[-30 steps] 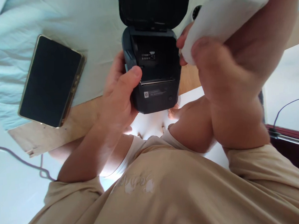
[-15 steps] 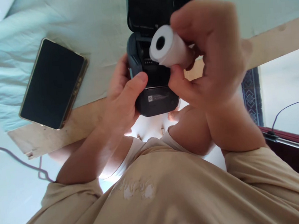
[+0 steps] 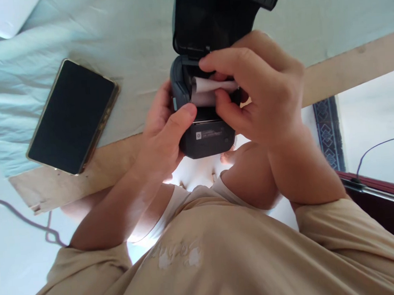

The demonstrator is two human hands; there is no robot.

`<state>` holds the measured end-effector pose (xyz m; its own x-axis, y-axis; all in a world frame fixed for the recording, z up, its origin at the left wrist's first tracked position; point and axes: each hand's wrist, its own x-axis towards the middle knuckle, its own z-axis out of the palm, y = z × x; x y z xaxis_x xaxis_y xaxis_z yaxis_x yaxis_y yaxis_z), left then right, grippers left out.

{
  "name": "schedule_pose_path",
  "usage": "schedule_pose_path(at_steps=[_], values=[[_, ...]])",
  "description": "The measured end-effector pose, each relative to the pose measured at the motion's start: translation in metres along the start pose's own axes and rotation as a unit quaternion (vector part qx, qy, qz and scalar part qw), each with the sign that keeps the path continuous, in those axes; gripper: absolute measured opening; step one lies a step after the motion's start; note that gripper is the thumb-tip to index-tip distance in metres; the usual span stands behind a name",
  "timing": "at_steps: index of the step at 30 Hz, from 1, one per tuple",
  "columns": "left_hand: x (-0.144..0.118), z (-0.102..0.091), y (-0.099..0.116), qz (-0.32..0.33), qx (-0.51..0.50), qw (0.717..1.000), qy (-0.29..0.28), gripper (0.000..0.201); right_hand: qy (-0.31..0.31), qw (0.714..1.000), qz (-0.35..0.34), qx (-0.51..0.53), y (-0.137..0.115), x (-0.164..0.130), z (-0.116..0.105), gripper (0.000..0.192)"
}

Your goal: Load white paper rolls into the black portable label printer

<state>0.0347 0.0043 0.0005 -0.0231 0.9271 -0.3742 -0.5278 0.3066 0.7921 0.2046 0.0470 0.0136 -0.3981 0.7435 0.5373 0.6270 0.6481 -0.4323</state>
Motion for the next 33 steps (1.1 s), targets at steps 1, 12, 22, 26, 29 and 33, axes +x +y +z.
schedule_pose_path(at_steps=[1,12,22,26,29,33], values=[[0.0,0.001,0.001,-0.008,0.007,1.0,0.007,0.026,-0.007,1.0,-0.003,0.004,0.0,0.0,0.0,0.043],[0.002,-0.002,-0.001,-0.005,-0.015,1.0,-0.007,0.032,0.019,0.986,0.032,0.165,0.006,0.0,-0.002,0.031],[0.001,-0.002,0.001,-0.001,-0.041,0.999,-0.024,0.022,-0.029,0.984,-0.019,0.173,0.0,0.0,-0.003,0.028],[0.001,-0.003,0.001,-0.005,-0.054,0.998,-0.033,0.024,-0.066,0.986,-0.028,0.148,0.004,0.0,-0.009,0.018],[0.0,-0.003,0.002,-0.007,-0.072,0.997,-0.037,0.025,-0.085,0.987,-0.041,0.131,0.011,0.0,-0.015,0.022],[-0.001,-0.002,0.002,-0.016,-0.065,0.997,-0.031,0.026,-0.043,0.989,-0.07,0.123,0.022,0.001,-0.022,0.031]])
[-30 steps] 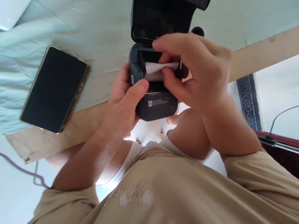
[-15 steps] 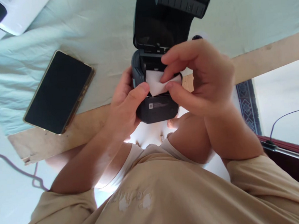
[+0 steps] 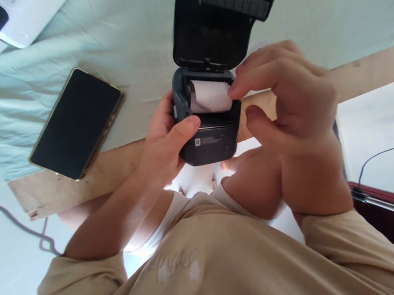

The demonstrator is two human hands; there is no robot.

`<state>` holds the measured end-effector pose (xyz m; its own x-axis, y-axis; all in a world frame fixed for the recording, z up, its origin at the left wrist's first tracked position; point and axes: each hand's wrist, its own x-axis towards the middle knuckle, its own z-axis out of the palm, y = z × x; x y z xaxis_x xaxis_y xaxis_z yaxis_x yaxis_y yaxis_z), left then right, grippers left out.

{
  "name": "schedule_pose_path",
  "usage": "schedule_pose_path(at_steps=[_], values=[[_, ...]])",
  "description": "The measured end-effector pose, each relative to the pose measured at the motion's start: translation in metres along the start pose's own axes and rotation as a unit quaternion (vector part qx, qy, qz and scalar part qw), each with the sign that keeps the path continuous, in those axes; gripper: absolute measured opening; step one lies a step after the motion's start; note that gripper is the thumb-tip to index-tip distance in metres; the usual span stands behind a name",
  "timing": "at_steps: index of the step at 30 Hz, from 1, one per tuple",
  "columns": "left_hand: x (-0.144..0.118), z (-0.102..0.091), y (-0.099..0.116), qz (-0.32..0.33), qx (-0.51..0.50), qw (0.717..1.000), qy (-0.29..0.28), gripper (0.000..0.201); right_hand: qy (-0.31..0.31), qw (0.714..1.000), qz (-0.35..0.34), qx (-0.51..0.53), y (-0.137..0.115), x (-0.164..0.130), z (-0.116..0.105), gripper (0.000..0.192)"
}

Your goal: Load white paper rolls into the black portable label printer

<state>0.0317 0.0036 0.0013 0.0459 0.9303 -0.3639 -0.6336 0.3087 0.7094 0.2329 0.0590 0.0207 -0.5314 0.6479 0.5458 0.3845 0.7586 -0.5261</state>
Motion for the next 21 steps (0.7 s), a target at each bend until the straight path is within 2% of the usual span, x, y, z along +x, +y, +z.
schedule_pose_path(at_steps=[4,8,13,16,21], values=[[0.0,-0.001,-0.001,0.001,0.015,1.0,-0.007,0.028,-0.021,0.999,0.008,-0.039,0.005,-0.002,-0.003,0.022],[0.0,-0.004,-0.003,0.011,0.024,0.999,-0.02,0.033,-0.004,0.996,0.021,-0.081,0.002,-0.004,0.005,0.007],[0.0,-0.006,-0.003,0.012,0.045,0.999,-0.02,0.035,-0.021,0.989,0.061,-0.131,-0.004,-0.002,0.009,0.012],[0.0,-0.007,-0.003,0.011,0.044,0.999,-0.016,0.036,-0.06,0.985,0.1,-0.131,-0.006,0.001,0.006,0.021],[-0.001,-0.011,-0.005,0.011,0.068,0.998,-0.015,0.039,-0.091,0.98,0.133,-0.113,-0.008,0.006,0.001,0.021]])
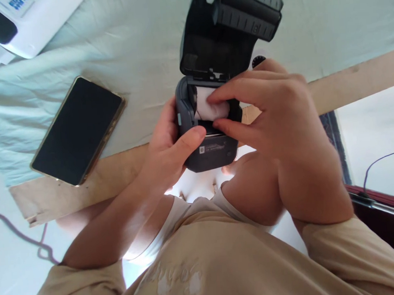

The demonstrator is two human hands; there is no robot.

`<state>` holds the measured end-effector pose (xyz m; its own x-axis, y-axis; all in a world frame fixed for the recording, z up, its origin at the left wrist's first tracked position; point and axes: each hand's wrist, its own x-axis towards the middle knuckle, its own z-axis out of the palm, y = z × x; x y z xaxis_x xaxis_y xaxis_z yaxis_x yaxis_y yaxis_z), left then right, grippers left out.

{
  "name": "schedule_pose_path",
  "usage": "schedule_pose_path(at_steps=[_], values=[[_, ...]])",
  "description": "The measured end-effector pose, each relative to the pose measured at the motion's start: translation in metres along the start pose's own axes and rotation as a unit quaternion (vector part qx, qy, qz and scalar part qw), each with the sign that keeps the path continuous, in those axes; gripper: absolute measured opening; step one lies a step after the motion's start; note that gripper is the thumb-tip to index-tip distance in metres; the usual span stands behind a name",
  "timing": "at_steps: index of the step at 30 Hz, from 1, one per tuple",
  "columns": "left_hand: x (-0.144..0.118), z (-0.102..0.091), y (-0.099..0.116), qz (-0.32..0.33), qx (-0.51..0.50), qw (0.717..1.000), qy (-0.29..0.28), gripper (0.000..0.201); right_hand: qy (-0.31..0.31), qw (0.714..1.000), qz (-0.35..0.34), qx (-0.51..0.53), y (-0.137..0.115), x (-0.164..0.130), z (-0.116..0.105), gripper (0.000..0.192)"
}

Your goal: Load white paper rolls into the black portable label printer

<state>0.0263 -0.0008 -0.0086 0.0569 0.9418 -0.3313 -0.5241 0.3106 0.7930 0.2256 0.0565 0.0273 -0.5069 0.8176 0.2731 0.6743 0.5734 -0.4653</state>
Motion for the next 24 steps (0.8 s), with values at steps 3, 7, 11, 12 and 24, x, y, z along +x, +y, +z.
schedule_pose_path(at_steps=[3,7,11,12,24], values=[[0.0,0.002,0.001,-0.002,-0.002,1.0,0.001,0.042,-0.021,1.0,0.01,0.006,0.0,0.002,0.0,0.022],[0.0,0.009,0.008,-0.025,-0.031,0.999,0.007,0.042,-0.005,1.0,0.006,0.004,0.001,0.004,0.004,0.026],[0.002,0.012,0.012,-0.028,-0.025,0.999,0.01,0.043,0.046,0.998,-0.033,-0.001,0.003,0.003,0.012,0.014],[0.002,0.012,0.013,-0.029,-0.019,0.999,0.005,0.043,0.068,0.997,-0.045,0.0,0.003,0.003,0.014,0.014],[0.006,0.004,0.008,-0.014,-0.024,1.0,0.0,0.044,0.135,0.966,-0.209,0.069,-0.005,-0.005,0.012,0.013]])
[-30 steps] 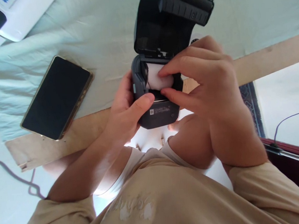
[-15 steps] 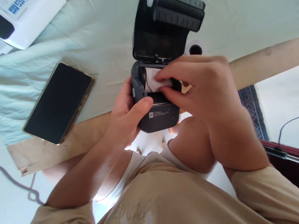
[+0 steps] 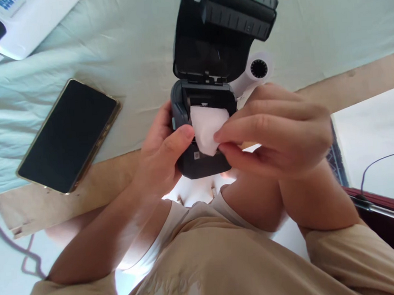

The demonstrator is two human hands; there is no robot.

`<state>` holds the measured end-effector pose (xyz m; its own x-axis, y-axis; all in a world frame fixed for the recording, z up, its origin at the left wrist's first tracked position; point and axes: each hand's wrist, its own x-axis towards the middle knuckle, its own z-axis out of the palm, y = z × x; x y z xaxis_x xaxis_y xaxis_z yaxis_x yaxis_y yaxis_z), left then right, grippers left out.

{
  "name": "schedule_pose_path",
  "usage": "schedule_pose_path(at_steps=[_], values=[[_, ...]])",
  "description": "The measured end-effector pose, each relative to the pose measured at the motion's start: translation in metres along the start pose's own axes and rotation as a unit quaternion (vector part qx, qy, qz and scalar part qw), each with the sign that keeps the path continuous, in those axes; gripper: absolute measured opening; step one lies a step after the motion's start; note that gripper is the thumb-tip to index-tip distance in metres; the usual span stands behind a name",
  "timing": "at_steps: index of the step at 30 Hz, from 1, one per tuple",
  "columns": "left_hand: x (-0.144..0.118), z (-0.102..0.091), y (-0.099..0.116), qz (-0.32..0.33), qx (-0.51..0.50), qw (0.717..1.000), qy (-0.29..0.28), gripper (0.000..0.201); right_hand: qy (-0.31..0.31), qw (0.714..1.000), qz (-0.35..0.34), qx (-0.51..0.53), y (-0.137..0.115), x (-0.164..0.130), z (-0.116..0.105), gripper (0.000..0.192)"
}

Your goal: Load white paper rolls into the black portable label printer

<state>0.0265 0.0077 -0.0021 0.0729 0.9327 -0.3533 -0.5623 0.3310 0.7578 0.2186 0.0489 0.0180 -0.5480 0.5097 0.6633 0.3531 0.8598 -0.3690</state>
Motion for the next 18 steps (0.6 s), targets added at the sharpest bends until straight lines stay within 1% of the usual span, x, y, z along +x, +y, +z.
schedule_pose_path(at_steps=[4,5,8,11,14,16,18], values=[[0.0,-0.001,0.001,-0.001,0.007,1.0,-0.002,0.056,-0.034,0.999,-0.02,0.006,0.0,-0.005,0.003,0.005],[0.0,-0.001,0.002,-0.003,0.018,1.0,-0.002,0.056,-0.034,0.999,-0.018,0.011,-0.001,-0.006,0.004,0.003],[-0.001,0.0,0.005,-0.009,0.063,0.998,0.007,0.056,-0.019,0.999,-0.004,0.035,-0.001,-0.005,0.004,0.008],[-0.003,-0.001,0.007,-0.019,0.078,0.997,0.006,0.063,-0.006,0.999,0.026,0.037,0.0,-0.004,0.002,0.004],[-0.002,-0.005,0.005,-0.02,0.074,0.997,-0.006,0.069,-0.007,0.997,0.067,0.039,0.003,-0.005,-0.001,0.008],[0.0,-0.008,0.001,-0.005,0.072,0.997,-0.016,0.066,-0.025,0.995,0.09,0.04,0.003,-0.007,-0.002,0.011],[0.002,-0.012,-0.004,0.028,0.058,0.997,-0.031,0.065,-0.039,0.993,0.105,0.042,0.002,-0.008,-0.002,0.013]])
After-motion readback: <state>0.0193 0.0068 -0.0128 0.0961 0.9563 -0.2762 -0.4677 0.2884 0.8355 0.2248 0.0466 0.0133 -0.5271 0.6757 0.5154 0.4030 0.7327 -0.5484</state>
